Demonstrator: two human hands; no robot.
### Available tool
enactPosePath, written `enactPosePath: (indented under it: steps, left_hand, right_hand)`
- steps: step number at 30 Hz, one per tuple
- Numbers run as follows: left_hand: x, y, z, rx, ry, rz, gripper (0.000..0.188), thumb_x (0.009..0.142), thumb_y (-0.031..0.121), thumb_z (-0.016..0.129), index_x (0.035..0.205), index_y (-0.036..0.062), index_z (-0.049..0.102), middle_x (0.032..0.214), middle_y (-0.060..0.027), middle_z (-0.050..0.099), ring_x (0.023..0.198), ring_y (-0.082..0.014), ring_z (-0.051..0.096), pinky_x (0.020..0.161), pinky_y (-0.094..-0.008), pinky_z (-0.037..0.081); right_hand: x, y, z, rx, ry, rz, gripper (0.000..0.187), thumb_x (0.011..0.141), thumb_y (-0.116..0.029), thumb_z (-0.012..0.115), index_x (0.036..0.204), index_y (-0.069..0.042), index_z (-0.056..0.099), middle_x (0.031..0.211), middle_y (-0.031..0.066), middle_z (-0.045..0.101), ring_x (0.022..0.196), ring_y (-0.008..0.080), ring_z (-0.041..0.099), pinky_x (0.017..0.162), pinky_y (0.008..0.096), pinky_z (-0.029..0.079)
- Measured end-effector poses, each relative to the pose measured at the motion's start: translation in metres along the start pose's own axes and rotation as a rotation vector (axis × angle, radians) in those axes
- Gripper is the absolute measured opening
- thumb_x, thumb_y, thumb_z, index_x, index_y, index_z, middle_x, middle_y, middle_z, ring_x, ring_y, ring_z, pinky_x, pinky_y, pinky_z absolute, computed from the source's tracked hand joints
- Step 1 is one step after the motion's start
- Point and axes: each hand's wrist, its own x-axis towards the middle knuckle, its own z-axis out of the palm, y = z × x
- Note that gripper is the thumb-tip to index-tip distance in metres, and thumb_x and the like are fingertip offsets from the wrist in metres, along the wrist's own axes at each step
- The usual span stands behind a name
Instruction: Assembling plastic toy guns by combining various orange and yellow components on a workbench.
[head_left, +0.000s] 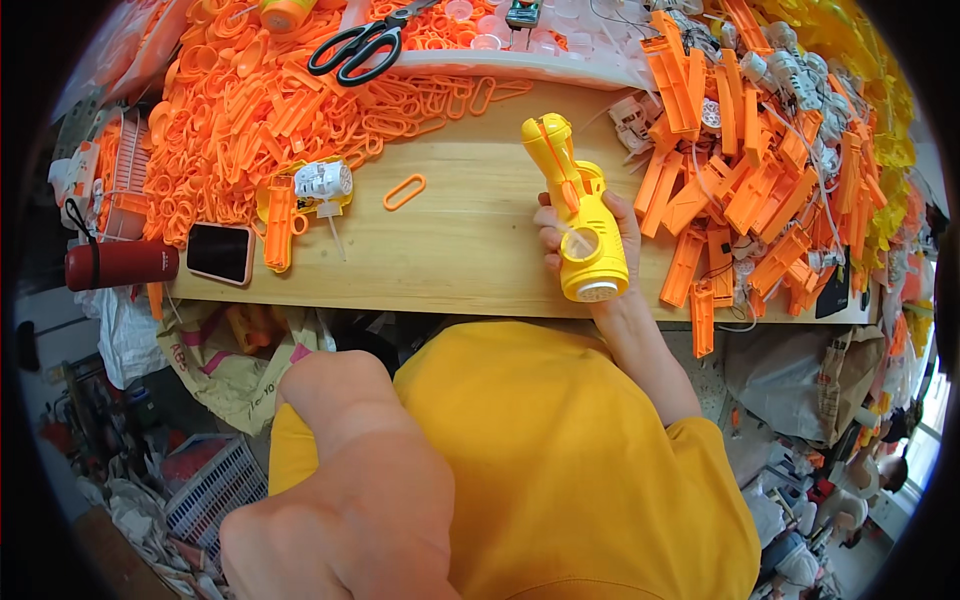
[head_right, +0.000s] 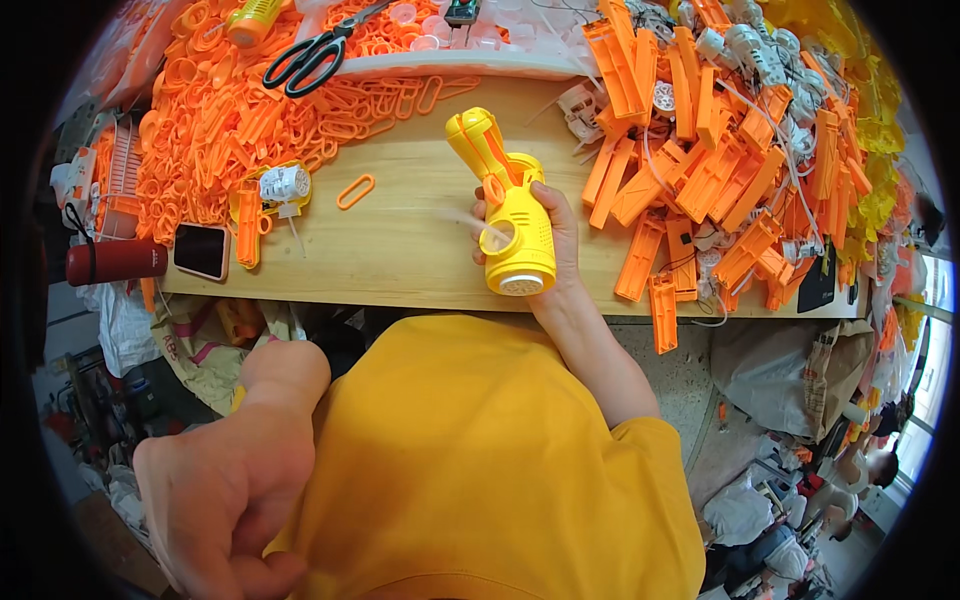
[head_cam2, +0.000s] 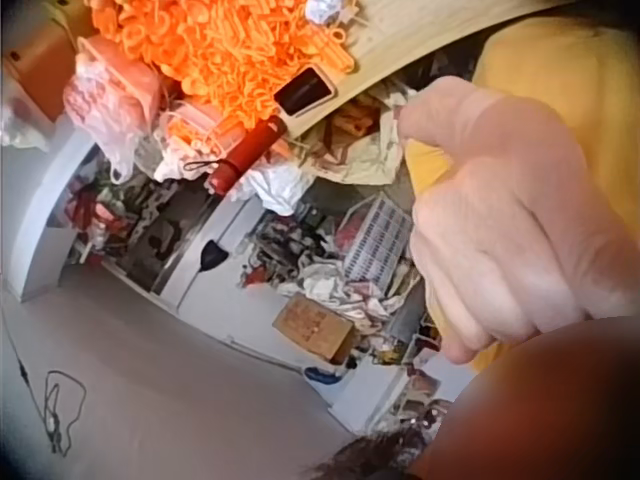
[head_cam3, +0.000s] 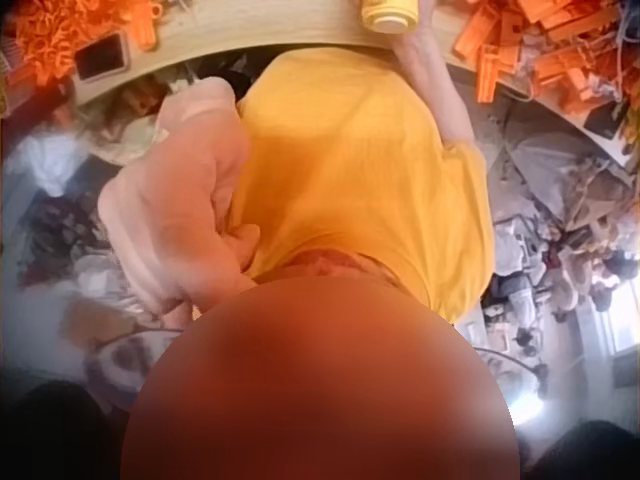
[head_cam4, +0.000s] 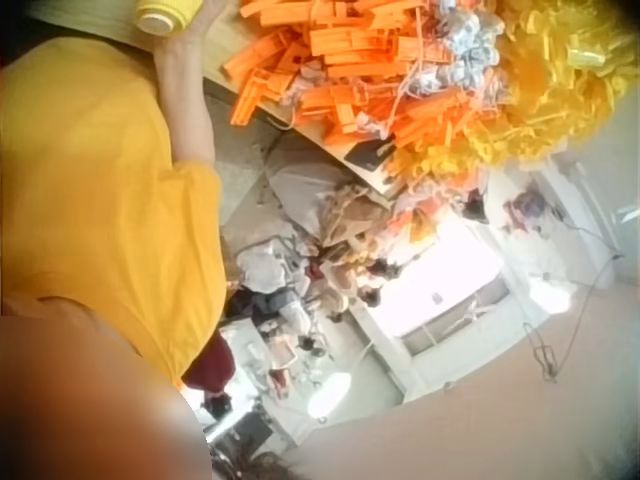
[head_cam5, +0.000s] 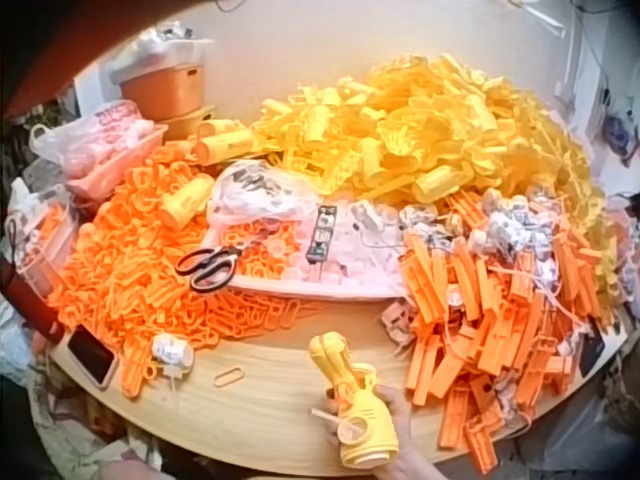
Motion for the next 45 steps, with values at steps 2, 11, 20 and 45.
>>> enactPosePath:
  steps: [2,11,20,45]
  left_hand:
    - [0.001,-0.009,-0.001,0.274,-0.064,0.301,0.031,0.077,-0.010,0.056,0.049,0.0037,0.051,0.052,-0.0060,0.052,0.049,-0.0107,0.052,0.049,-0.0217,0.041]
    - [0.005,0.011,0.013,-0.360,-0.168,-0.033,0.019,0.074,-0.015,0.053,0.060,-0.0038,0.060,0.073,-0.0150,0.067,0.052,-0.0112,0.054,0.048,-0.0186,0.043]
    - [0.009,0.039,-0.019,0.483,-0.308,0.263,0.014,0.077,-0.004,0.060,0.066,0.0027,0.054,0.061,-0.0061,0.060,0.053,-0.0172,0.061,0.064,-0.0322,0.053]
    - [-0.072,0.059,-0.119,1.286,-0.451,-1.141,0.040,0.075,0.012,0.076,0.109,-0.0019,0.059,0.092,-0.0129,0.064,0.075,-0.0202,0.062,0.063,-0.0284,0.050]
  right_hand:
    - [0.000,0.004,0.003,0.039,-0.040,-0.008,0.063,0.082,-0.045,0.056,0.121,0.002,0.045,0.097,0.0138,0.056,0.073,0.0246,0.060,0.058,0.0400,0.054]
    - [0.000,0.007,0.006,0.085,-0.221,0.038,0.066,0.077,-0.044,0.061,0.121,0.004,0.045,0.094,0.0146,0.057,0.073,0.0261,0.062,0.059,0.0419,0.058]
    - [-0.005,0.003,0.009,-0.295,-0.104,-0.151,0.068,0.074,-0.037,0.064,0.126,0.001,0.042,0.095,0.0152,0.057,0.077,0.0277,0.062,0.063,0.0373,0.056]
    - [-0.028,0.010,0.021,-1.300,-0.001,-0.789,0.071,0.062,-0.014,0.083,0.121,-0.002,0.045,0.111,0.0067,0.048,0.099,0.0157,0.053,0.088,0.0301,0.044]
